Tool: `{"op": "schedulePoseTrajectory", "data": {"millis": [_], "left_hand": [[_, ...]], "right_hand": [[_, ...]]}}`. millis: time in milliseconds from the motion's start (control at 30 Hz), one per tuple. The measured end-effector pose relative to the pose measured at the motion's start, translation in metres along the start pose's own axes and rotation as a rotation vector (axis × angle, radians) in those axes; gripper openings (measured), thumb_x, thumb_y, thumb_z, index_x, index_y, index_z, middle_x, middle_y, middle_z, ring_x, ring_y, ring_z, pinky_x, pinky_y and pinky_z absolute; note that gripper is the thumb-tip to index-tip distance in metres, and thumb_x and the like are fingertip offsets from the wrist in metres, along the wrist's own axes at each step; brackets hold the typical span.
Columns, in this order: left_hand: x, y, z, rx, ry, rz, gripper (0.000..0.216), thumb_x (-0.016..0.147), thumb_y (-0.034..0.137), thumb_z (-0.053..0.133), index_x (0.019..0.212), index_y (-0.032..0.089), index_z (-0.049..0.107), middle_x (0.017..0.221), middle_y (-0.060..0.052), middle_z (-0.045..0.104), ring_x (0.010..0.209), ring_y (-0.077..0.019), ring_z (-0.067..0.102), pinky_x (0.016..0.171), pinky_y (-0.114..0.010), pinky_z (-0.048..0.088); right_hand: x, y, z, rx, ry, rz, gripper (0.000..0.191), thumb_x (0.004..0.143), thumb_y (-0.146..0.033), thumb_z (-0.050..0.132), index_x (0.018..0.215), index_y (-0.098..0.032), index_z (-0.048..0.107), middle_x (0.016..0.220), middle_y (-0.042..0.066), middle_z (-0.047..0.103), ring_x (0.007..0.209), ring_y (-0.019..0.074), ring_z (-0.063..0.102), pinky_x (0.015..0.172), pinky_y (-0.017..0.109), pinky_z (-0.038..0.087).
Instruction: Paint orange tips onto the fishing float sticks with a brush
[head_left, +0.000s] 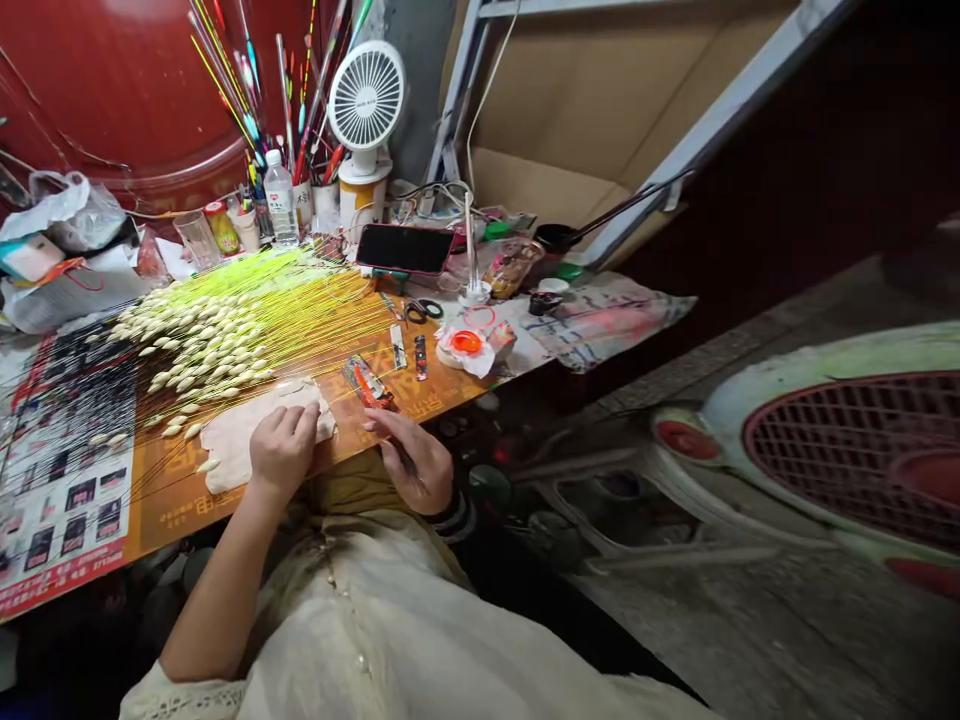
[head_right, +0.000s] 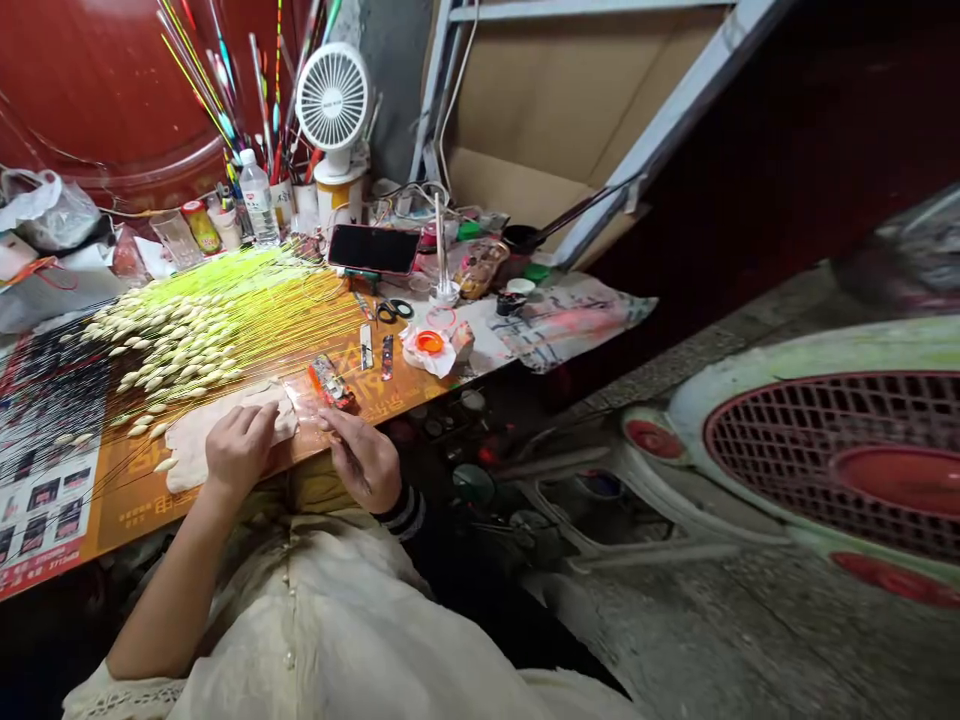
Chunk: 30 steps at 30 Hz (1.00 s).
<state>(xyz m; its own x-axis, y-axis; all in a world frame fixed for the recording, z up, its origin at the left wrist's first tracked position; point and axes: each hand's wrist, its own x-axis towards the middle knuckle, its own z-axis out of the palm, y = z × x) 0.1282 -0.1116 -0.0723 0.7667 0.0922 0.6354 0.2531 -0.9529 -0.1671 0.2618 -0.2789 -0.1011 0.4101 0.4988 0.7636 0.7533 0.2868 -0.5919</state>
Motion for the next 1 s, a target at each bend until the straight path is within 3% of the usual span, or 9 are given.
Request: {"op": "schedulePoseTrajectory", "data": {"millis": [200,333,433,667,1000], "left_hand": [[-0.004,-0.003,0.004,0.03,-0.044,-0.026,0.022,0.098,0.021,0.047,0.115,0.018,0.06,0.085,-0.005,0.069,0.075,-0.0179,0.06,0.07,-0.032,0.043],[-0.006,-0.005,0.007,0.011,-0.065,-0.055,0.024,0.098,0.022,0.046,0.117,0.019,0.06,0.087,-0.006,0.07,0.077,-0.0182,0.061,0.071,-0.032,0.043],[-0.006,-0.006,0.007,-0.008,-0.074,-0.066,0.023,0.097,0.022,0.048,0.117,0.019,0.06,0.088,-0.006,0.07,0.078,-0.0181,0.061,0.072,-0.032,0.043],[-0.003,-0.007,0.005,0.011,-0.047,-0.043,0.023,0.096,0.022,0.052,0.117,0.019,0.061,0.089,-0.006,0.071,0.078,-0.0182,0.062,0.071,-0.032,0.043],[0.001,-0.006,0.002,0.006,-0.005,-0.03,0.023,0.095,0.022,0.055,0.117,0.017,0.062,0.088,-0.005,0.071,0.076,-0.0179,0.062,0.069,-0.031,0.045]], "right_hand": [[0.004,0.023,-0.054,-0.137,0.146,0.123,0.03,0.096,-0.023,0.049,0.121,-0.025,0.065,0.098,0.006,0.073,0.076,0.016,0.069,0.074,0.033,0.06],[0.017,0.037,-0.087,-0.202,0.215,0.329,0.028,0.097,-0.035,0.049,0.115,-0.022,0.066,0.089,0.005,0.072,0.063,0.0126,0.063,0.06,0.027,0.057],[0.027,0.045,-0.104,-0.188,0.262,0.393,0.03,0.096,-0.04,0.05,0.109,-0.019,0.067,0.086,0.005,0.071,0.059,0.0113,0.061,0.05,0.023,0.051],[0.042,0.063,-0.122,-0.283,0.335,0.403,0.033,0.096,-0.045,0.049,0.099,-0.018,0.068,0.076,0.003,0.069,0.054,0.0106,0.059,0.05,0.022,0.048],[0.065,0.074,-0.129,-0.46,0.247,0.349,0.034,0.096,-0.041,0.044,0.087,-0.019,0.068,0.069,0.003,0.069,0.052,0.0128,0.06,0.055,0.025,0.049]]}}
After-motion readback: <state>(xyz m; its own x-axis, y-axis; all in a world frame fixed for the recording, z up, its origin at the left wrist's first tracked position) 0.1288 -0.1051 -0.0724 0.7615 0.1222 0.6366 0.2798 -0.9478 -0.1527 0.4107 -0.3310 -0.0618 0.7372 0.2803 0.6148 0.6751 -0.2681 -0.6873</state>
